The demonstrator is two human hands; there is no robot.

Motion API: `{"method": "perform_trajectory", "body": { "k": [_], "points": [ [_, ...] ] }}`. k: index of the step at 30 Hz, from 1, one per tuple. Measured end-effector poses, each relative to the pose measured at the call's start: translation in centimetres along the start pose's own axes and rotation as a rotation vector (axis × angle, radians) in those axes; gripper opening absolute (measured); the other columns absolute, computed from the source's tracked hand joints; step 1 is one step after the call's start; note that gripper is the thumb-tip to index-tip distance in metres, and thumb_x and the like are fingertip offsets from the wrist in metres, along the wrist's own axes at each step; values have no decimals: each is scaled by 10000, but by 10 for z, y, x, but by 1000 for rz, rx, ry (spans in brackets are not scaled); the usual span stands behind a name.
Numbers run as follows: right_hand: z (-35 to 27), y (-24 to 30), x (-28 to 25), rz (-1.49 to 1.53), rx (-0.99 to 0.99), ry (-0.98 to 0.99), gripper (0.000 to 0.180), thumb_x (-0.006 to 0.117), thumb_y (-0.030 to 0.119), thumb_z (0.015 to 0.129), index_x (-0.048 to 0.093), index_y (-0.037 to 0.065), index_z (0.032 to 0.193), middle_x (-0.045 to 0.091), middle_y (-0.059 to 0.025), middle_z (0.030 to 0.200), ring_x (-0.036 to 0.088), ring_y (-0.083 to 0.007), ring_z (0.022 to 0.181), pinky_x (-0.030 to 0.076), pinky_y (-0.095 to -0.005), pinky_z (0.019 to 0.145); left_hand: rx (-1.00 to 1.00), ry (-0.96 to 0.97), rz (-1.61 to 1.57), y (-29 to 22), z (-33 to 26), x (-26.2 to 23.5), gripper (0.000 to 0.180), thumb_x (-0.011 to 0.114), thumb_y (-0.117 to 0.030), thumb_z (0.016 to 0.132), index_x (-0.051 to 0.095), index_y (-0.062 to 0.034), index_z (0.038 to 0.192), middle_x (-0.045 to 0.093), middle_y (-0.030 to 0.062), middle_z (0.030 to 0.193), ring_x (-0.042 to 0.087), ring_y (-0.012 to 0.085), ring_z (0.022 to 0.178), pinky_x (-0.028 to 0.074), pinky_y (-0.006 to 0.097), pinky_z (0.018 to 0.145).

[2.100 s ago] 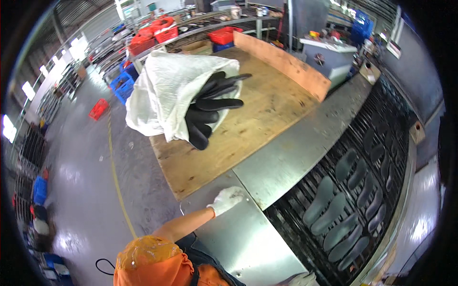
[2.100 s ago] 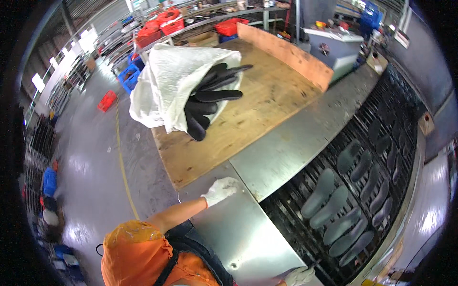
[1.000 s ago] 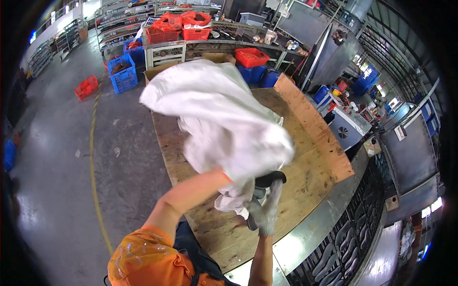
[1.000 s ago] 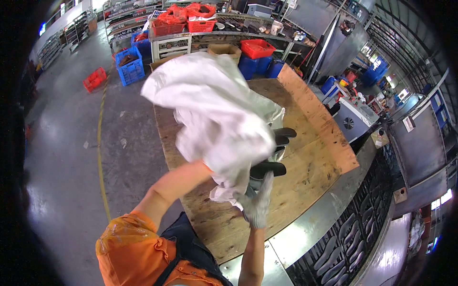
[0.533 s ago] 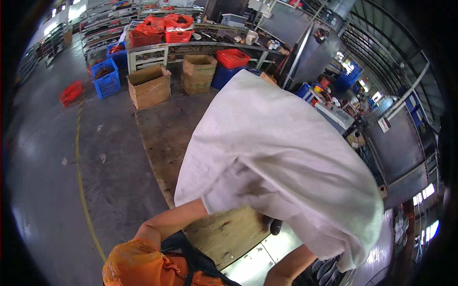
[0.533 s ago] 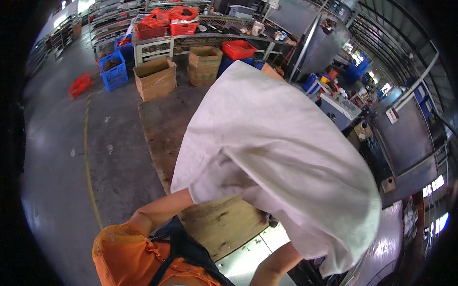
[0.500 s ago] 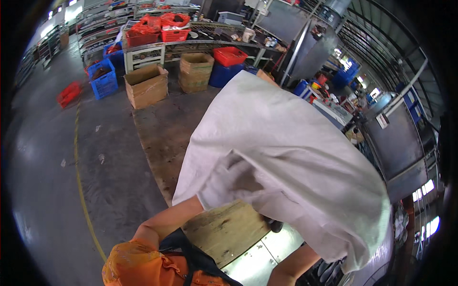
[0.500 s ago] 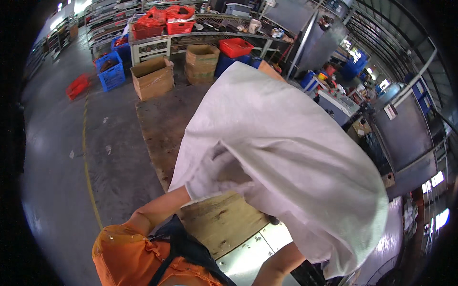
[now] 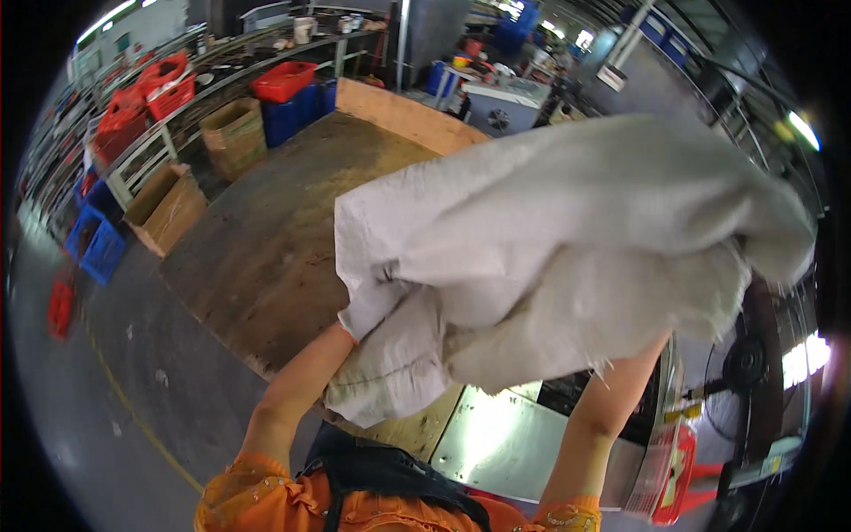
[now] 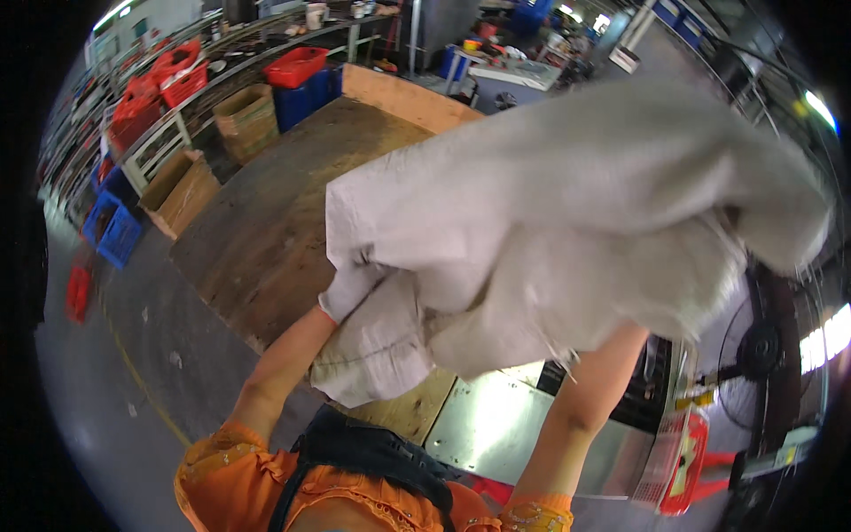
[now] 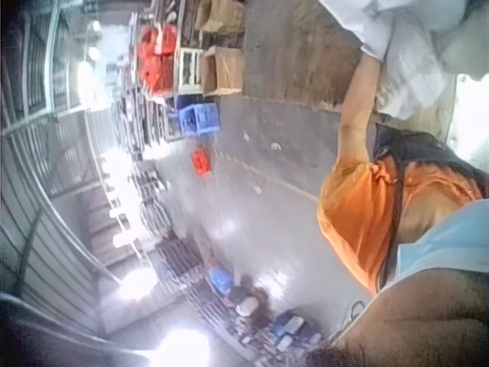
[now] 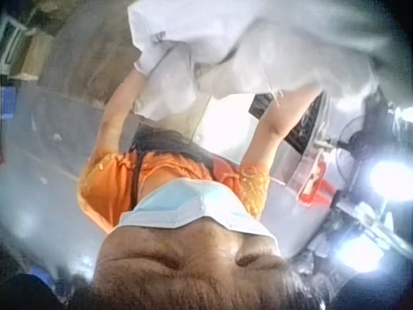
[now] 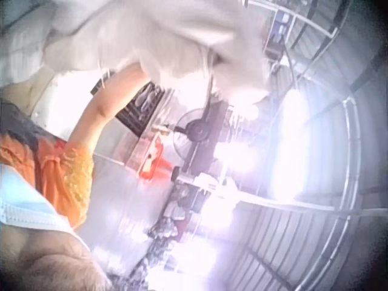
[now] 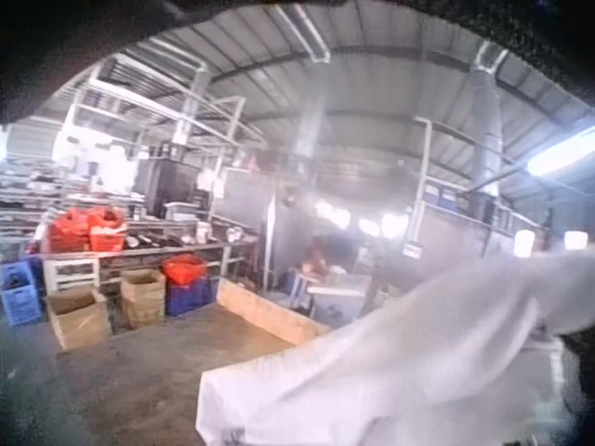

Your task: The person takes black slippers from a large white sack and places them onto a moving conveyor belt. They arrange the slippers in pairs on the belt, ensuring they are aligned correctly as the belt moves them away. The person repeatedly reaches into the sack to retrieve more slippers and continues the process throughout the clip.

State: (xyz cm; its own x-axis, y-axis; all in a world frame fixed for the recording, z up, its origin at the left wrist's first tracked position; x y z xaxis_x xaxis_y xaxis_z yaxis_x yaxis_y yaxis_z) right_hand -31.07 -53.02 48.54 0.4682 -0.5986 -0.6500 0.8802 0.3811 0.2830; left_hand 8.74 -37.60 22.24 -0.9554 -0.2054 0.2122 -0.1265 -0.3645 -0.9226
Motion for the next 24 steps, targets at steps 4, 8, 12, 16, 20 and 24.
{"method": "perform_trajectory", "body": {
  "k": [4, 8, 12, 16, 20, 24],
  "points": [
    [16, 41, 58, 27, -58, 69, 662, 763, 351, 801, 539, 14, 1324, 595, -193, 1303, 577, -373, 1204, 452, -448, 1044, -103, -82, 601, -38, 49, 15, 175, 556, -29, 964, 665, 12, 1094, 712, 60, 1053, 645, 150, 944, 527, 321, 806],
    [-57, 149, 129, 216, -147, 269, 658, 763, 350, 800, 540, 15, 1321, 596, -194, 1298, 577, -373, 1201, 452, -447, 1043, 255, -133, 875, -78, 88, 22, 200, 564, -129, 981, 662, 7, 1089, 699, 101, 1038, 625, 202, 925, 495, 338, 817],
    [-127, 223, 153, 340, -237, 479, 655, 763, 350, 799, 542, 15, 1317, 597, -194, 1293, 578, -374, 1198, 452, -446, 1043, 357, -230, 401, -87, 95, 23, 256, 592, -197, 987, 648, 0, 1141, 687, 112, 1037, 615, 209, 927, 478, 327, 843],
    [-87, 191, 140, 310, -235, 399, 651, 763, 350, 798, 544, 16, 1313, 598, -195, 1288, 578, -375, 1194, 451, -446, 1042, 63, 1, -370, -169, 59, 60, 381, 618, -180, 985, 556, 33, 1295, 657, 89, 1136, 618, 148, 1044, 488, 307, 943],
    [32, 118, 61, 116, -166, 117, 647, 763, 349, 798, 546, 16, 1309, 598, -195, 1283, 579, -376, 1191, 451, -445, 1042, 311, 115, -123, -199, 46, 40, 824, 777, -221, 860, 348, 48, 1510, 559, 162, 1359, 552, 263, 1255, 401, 374, 1112],
    [113, 73, -33, -5, -98, -120, 643, 762, 349, 797, 548, 17, 1305, 599, -196, 1278, 579, -376, 1188, 451, -444, 1041, 539, 225, 416, -180, 53, 39, 977, 835, -367, 799, 315, 3, 1538, 484, 150, 1476, 460, 244, 1377, 368, 388, 1150]
  ]
}}
Point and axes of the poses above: each hand's wrist, its own z-axis towards the middle knuckle, its own x-axis out of the palm, y = z × x, the point moved 8 cm from there along z, towards the middle knuckle
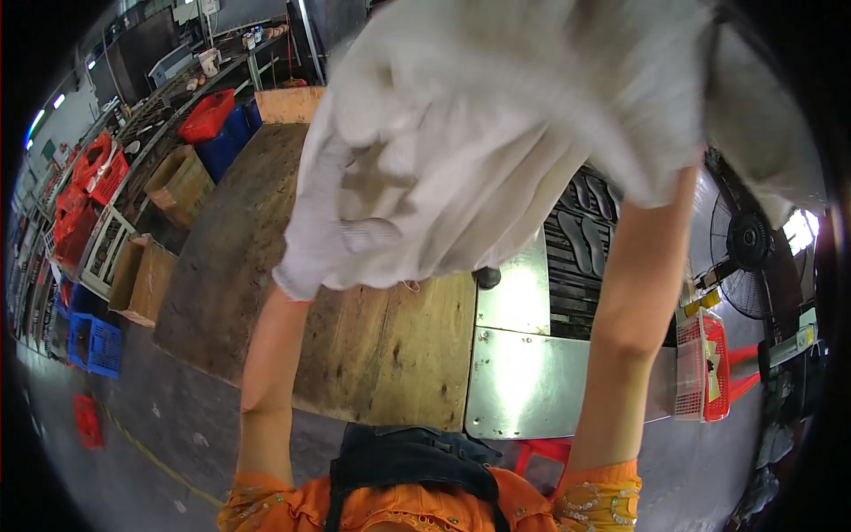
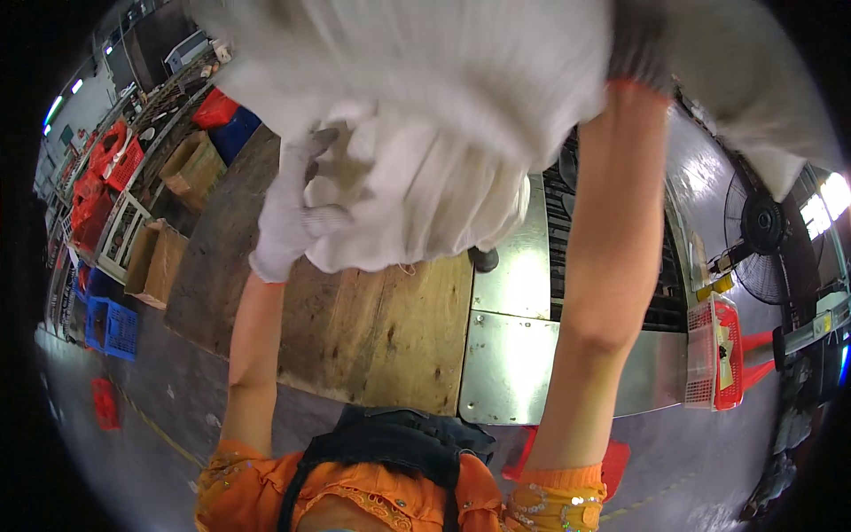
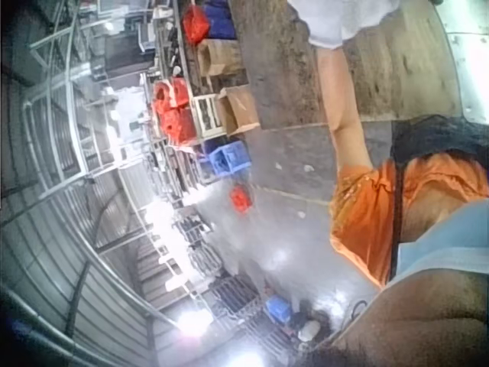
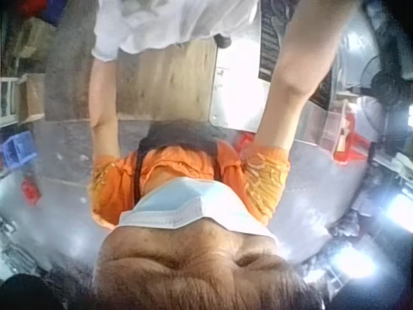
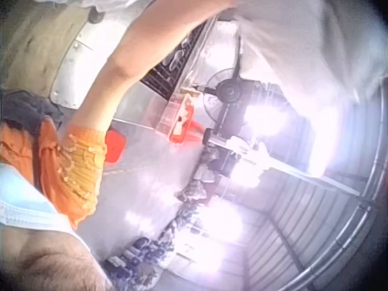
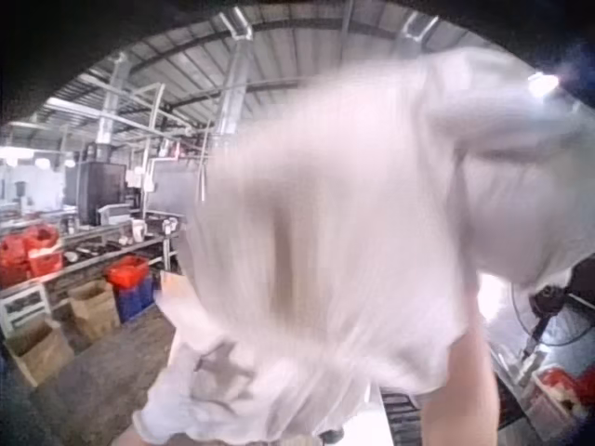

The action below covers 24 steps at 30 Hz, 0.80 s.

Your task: The person takes black slippers from a large white sack and places them onto a moving conveyor belt. They arrange the slippers in pairs on the belt, ensuring they are aligned correctly as the belt moves them away. The person repeatedly reaches into the sack to retrieve more slippers and continues the process throughout the clip.

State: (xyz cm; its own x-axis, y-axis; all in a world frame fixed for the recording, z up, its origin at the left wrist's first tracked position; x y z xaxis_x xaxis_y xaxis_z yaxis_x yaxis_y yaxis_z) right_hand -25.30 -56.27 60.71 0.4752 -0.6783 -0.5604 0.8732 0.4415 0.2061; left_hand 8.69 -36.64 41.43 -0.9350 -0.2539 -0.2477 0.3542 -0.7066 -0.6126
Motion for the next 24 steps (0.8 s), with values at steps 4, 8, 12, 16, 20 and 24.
{"method": "perform_trajectory", "body": {
  "k": [4, 8, 12, 16, 20, 24],
  "points": [
    [41, -42, -75, -179, 35, -120, 640, 762, 348, 796, 550, 18, 1301, 600, -196, 1273, 580, -377, 1185, 451, -443, 1041, -337, 36, 63, 10, -10, 50, 709, 789, -196, 808, 502, 28, 1416, 606, 187, 1334, 601, 247, 1208, 479, 332, 1011],
    [52, -56, -80, -169, 71, -160, 636, 762, 348, 795, 552, 18, 1297, 601, -197, 1268, 580, -378, 1182, 450, -442, 1040, -401, -113, 73, 86, -31, 34, 340, 692, -149, 903, 673, 38, 1187, 727, 86, 1049, 675, 168, 966, 531, 324, 868],
    [13, -64, -37, -137, 67, -21, 632, 762, 348, 794, 554, 19, 1293, 602, -197, 1263, 581, -379, 1179, 450, -441, 1040, -422, -290, -527, 87, -14, 17, 260, 591, -56, 949, 664, 41, 1180, 710, 111, 1119, 665, 175, 985, 528, 306, 846],
    [-58, -25, 44, 72, 28, 141, 629, 762, 347, 793, 556, 19, 1289, 603, -198, 1258, 581, -379, 1175, 450, -441, 1039, 240, -235, 510, -54, 45, -1, 377, 585, -40, 894, 595, 36, 1263, 594, 190, 1310, 608, 302, 1137, 456, 372, 1010],
    [-124, 46, 85, 283, -73, 299, 625, 761, 347, 793, 558, 20, 1285, 604, -198, 1253, 582, -380, 1172, 449, -440, 1039, 19, -353, -371, -66, 91, 29, 259, 576, -170, 954, 685, 2, 1113, 699, 99, 1097, 655, 178, 1002, 491, 291, 902],
    [-175, 106, 98, 474, -183, 446, 621, 761, 347, 792, 560, 21, 1281, 605, -198, 1248, 582, -381, 1169, 449, -439, 1038, -3, -331, 130, -85, 90, 56, 282, 607, -162, 939, 672, 22, 1143, 695, 82, 1087, 639, 160, 1002, 480, 281, 897]
  ]
}}
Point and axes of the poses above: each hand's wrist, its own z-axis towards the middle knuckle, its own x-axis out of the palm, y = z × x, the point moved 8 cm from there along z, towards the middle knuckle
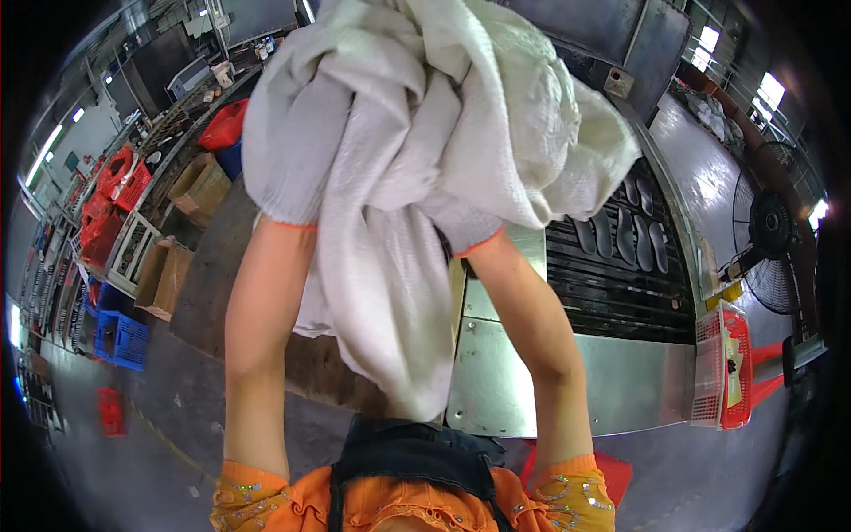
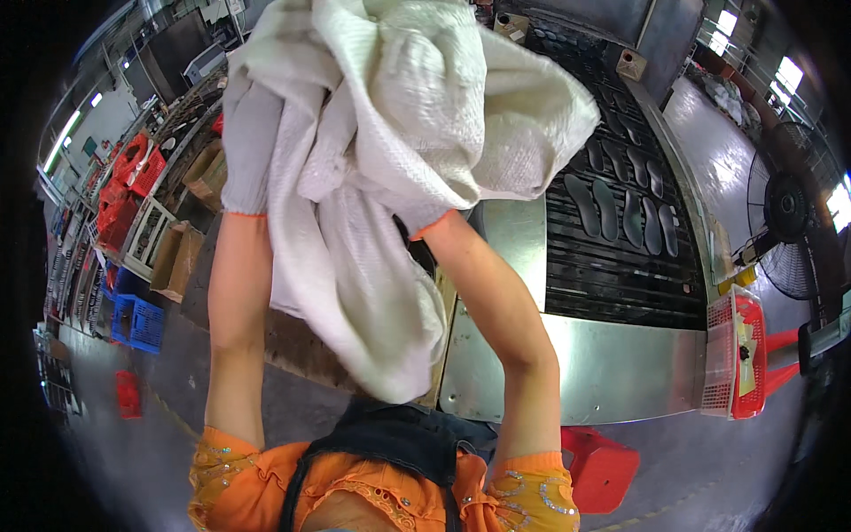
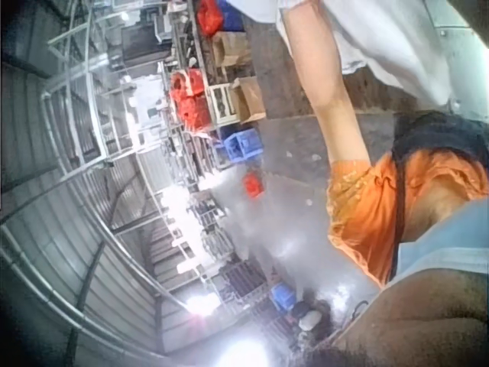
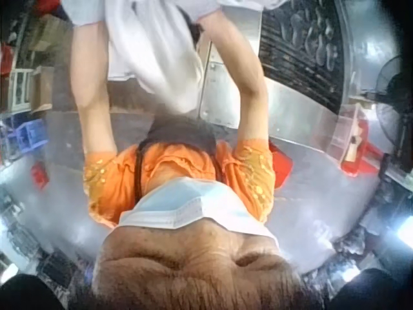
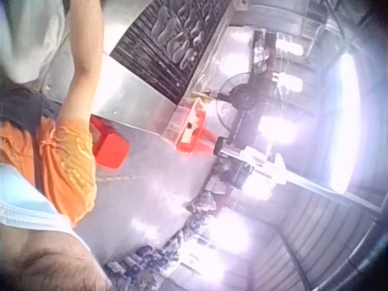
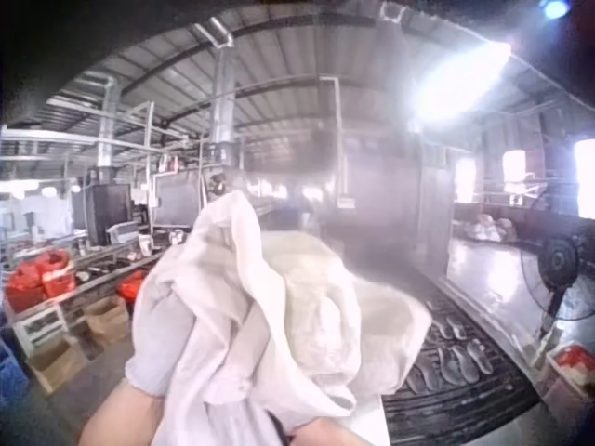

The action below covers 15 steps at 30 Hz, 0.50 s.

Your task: The person takes black slippers from a large white sack and places them onto a moving conveyor belt. They arrange the slippers in pairs on the belt, ensuring they are aligned correctly as the belt moves them away. The person repeatedly reaches into the sack to retrieve more slippers and continues the process throughout the clip.

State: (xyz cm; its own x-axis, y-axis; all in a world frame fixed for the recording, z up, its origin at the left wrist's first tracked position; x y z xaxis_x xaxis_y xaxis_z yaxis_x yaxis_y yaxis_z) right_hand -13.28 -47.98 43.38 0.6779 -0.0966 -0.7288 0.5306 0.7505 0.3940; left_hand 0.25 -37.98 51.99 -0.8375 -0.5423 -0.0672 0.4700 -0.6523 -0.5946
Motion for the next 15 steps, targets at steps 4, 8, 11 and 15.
{"method": "perform_trajectory", "body": {
  "k": [4, 8, 11, 15],
  "points": [
    [-5, -9, -12, 62, -43, -8, 618, 761, 346, 791, 562, 21, 1277, 606, -199, 1243, 583, -382, 1166, 449, -438, 1038, -121, -4, -177, -20, -37, 1, 267, 638, -113, 916, 675, 23, 1142, 688, 62, 1053, 620, 125, 992, 480, 255, 857],
    [6, -77, -75, -10, 18, -176, 614, 761, 346, 790, 564, 22, 1273, 607, -199, 1238, 583, -382, 1163, 449, -437, 1037, -208, 14, -106, -25, -87, -3, 435, 664, -19, 856, 612, 20, 1287, 672, 83, 1111, 626, 134, 1024, 493, 262, 896],
    [0, -136, -112, -80, 125, -284, 611, 760, 346, 790, 566, 22, 1270, 608, -200, 1234, 584, -383, 1161, 448, -437, 1037, -347, 1, -120, 9, -145, -6, 608, 694, 11, 814, 523, 20, 1397, 618, 89, 1260, 598, 155, 1129, 468, 294, 1005],
    [-21, -134, -84, -23, 157, -278, 608, 760, 345, 789, 568, 23, 1267, 609, -200, 1229, 584, -384, 1157, 448, -436, 1036, -502, 174, -193, 43, -226, -7, 914, 782, -446, 868, 338, 0, 1532, 508, 134, 1425, 509, 226, 1295, 393, 366, 1100]
  ]
}}
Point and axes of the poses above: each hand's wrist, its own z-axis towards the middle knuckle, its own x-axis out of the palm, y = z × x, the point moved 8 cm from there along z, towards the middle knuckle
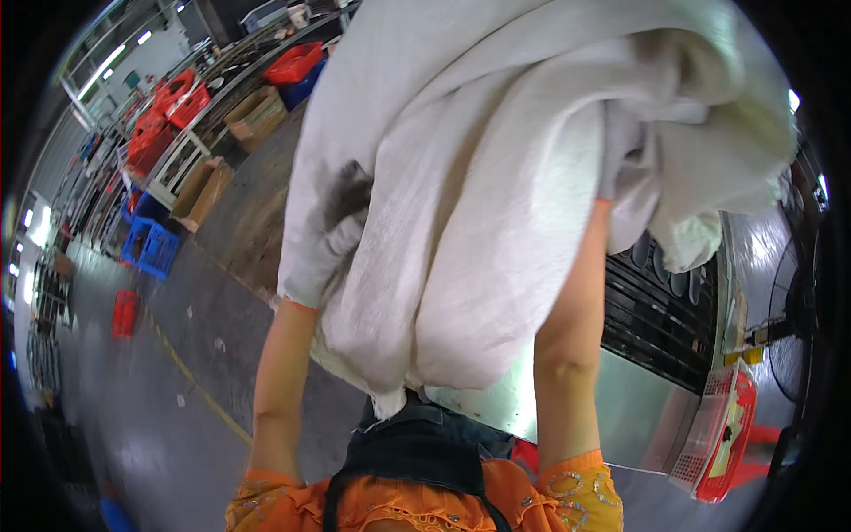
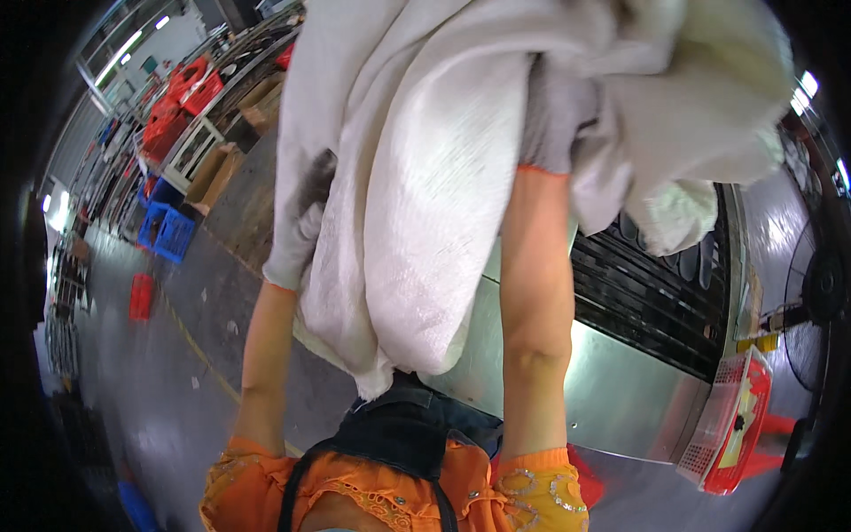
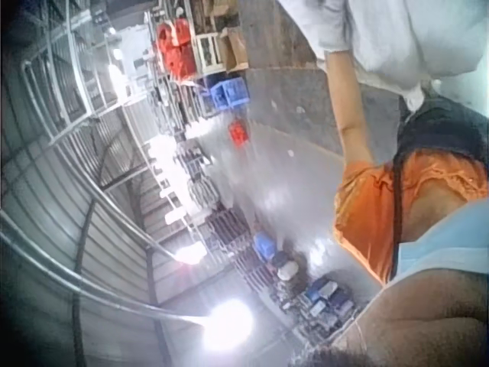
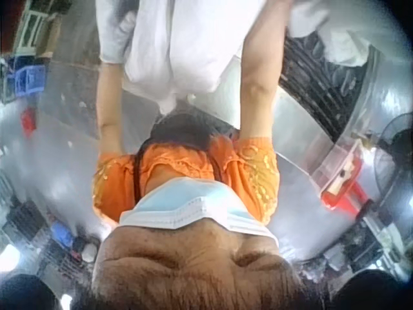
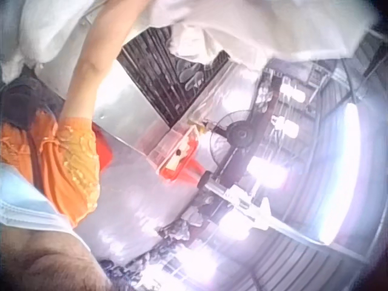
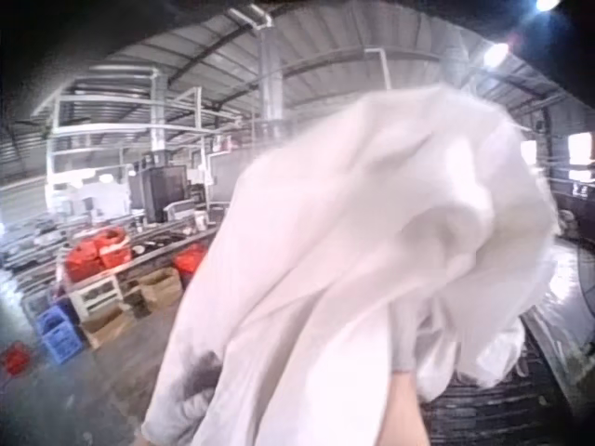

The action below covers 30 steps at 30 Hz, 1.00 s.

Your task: The person takes black slippers from a large white sack and places them onto a moving conveyor belt. They arrange the slippers in pairs on the belt, ensuring they are aligned correctly as the belt moves them away. The person repeatedly reaches into the sack to retrieve more slippers and continues the process throughout the clip.

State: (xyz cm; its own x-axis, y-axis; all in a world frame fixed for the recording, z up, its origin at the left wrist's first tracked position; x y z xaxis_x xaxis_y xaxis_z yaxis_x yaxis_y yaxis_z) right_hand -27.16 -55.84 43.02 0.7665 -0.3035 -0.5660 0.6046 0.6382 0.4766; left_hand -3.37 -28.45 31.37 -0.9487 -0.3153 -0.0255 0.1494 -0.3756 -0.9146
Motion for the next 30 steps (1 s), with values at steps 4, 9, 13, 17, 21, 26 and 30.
{"method": "perform_trajectory", "body": {
  "k": [4, 9, 13, 17, 21, 26, 30],
  "points": [
    [-110, 87, 79, 253, -107, 283, 604, 760, 345, 788, 569, 23, 1263, 610, -201, 1224, 585, -384, 1154, 448, -435, 1036, -135, -12, -19, 33, -64, -4, 947, 763, -490, 864, 309, -14, 1546, 480, 136, 1458, 486, 237, 1321, 375, 375, 1117],
    [-289, 200, 117, 572, -240, 879, 600, 760, 344, 787, 572, 24, 1258, 611, -201, 1218, 585, -385, 1150, 447, -434, 1035, -301, -381, -13, 75, -160, -58, 909, 759, -457, 864, 328, -20, 1534, 481, 136, 1460, 477, 242, 1332, 364, 377, 1126],
    [-359, 220, 103, 725, -286, 1135, 596, 760, 344, 786, 574, 25, 1254, 612, -202, 1213, 586, -386, 1147, 447, -433, 1035, -398, -756, 69, 88, -274, -128, 878, 756, -431, 865, 344, -25, 1525, 481, 136, 1462, 470, 247, 1340, 356, 379, 1133],
    [-382, 157, 107, 793, -40, 845, 553, 744, 320, 880, 572, -8, 1290, 626, -214, 1228, 598, -330, 1161, 479, -398, 979, -461, -1037, 178, 78, -381, -177, 848, 754, -406, 865, 360, -30, 1515, 482, 136, 1464, 463, 251, 1349, 348, 381, 1140],
    [-566, 120, 153, 980, 1153, 1736, 925, 688, 636, 854, 399, 6, 1465, 512, -194, 1410, 558, -348, 1195, 450, -494, 1017, -548, -1180, 220, 90, -461, -189, 818, 751, -380, 865, 375, -34, 1505, 482, 136, 1466, 455, 256, 1357, 340, 383, 1147],
    [-603, 212, 167, 1820, 1493, 2051, 855, 679, 584, 854, 408, 21, 1437, 535, -168, 1363, 593, -364, 1115, 477, -495, 977, -630, -1214, 206, 126, -505, -175, 782, 747, -347, 866, 395, -40, 1493, 483, 137, 1469, 446, 261, 1368, 329, 385, 1157],
    [-529, 281, 208, 1740, 1065, 1871, 706, 673, 480, 860, 489, 11, 1355, 582, -179, 1294, 611, -366, 1098, 485, -473, 972, -665, -1207, 261, 140, -525, -172, 755, 745, -322, 866, 410, -45, 1484, 483, 137, 1471, 439, 265, 1376, 321, 387, 1164]
  ]
}}
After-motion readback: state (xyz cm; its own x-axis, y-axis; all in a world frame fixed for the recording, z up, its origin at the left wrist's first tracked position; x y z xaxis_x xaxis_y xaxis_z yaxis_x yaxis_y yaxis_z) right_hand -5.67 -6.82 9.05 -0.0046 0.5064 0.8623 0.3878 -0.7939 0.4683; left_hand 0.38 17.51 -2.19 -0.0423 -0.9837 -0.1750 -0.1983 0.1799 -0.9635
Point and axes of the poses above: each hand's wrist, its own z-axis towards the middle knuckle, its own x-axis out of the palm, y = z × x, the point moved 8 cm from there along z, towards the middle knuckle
